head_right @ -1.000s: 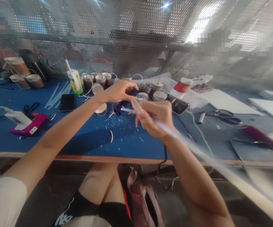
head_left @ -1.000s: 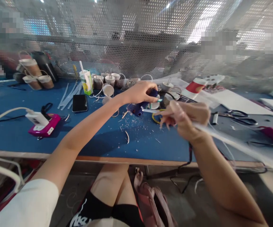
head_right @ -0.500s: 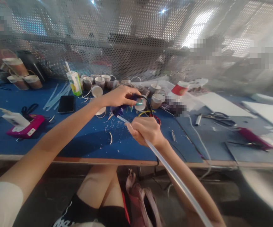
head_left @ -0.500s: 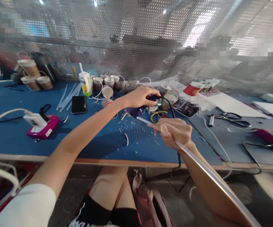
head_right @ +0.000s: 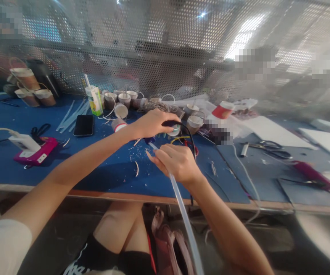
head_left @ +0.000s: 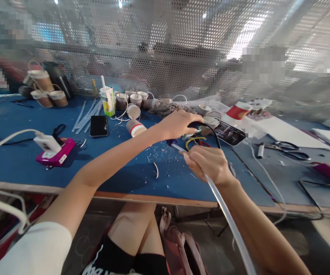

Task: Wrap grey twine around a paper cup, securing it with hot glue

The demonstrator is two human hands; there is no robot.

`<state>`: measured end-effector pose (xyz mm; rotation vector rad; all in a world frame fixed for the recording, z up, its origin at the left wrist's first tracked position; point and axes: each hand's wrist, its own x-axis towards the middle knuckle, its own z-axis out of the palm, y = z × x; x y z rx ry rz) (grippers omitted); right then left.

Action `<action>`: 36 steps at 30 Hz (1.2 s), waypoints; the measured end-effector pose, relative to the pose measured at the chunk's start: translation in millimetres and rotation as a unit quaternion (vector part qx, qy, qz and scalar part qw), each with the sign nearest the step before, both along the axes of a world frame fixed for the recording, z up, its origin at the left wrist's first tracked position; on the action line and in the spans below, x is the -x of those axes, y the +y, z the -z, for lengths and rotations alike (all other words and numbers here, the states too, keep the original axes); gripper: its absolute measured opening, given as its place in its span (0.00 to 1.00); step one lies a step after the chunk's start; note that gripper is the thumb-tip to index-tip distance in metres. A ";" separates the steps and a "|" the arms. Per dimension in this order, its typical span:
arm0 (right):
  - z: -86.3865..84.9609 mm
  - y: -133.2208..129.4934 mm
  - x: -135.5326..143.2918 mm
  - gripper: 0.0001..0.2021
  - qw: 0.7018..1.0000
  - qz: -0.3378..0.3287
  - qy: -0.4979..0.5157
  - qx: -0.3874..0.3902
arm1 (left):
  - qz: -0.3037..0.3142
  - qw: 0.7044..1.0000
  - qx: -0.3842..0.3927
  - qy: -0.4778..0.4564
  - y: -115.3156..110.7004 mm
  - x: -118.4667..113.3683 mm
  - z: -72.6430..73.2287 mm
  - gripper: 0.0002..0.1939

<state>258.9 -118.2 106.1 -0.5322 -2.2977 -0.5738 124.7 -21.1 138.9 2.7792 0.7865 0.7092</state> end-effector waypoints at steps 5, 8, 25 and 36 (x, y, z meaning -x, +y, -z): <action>5.0 -2.4 -4.4 0.15 1.000 -0.010 0.001 0.007 | -0.040 0.999 -0.032 -0.009 -9.4 -10.7 10.0 0.20; 9.9 -3.5 -8.8 0.14 0.998 0.017 -0.048 -0.030 | -0.049 0.999 -0.020 -0.011 -10.5 -11.4 9.9 0.20; 11.1 0.9 -12.8 0.19 0.994 0.099 0.051 -0.014 | -0.042 0.999 -0.012 0.030 -10.9 -0.7 -2.1 0.22; 12.6 27.1 -22.3 0.35 0.967 0.188 0.052 0.166 | -0.042 0.996 -0.022 0.077 -18.9 -0.2 0.0 0.22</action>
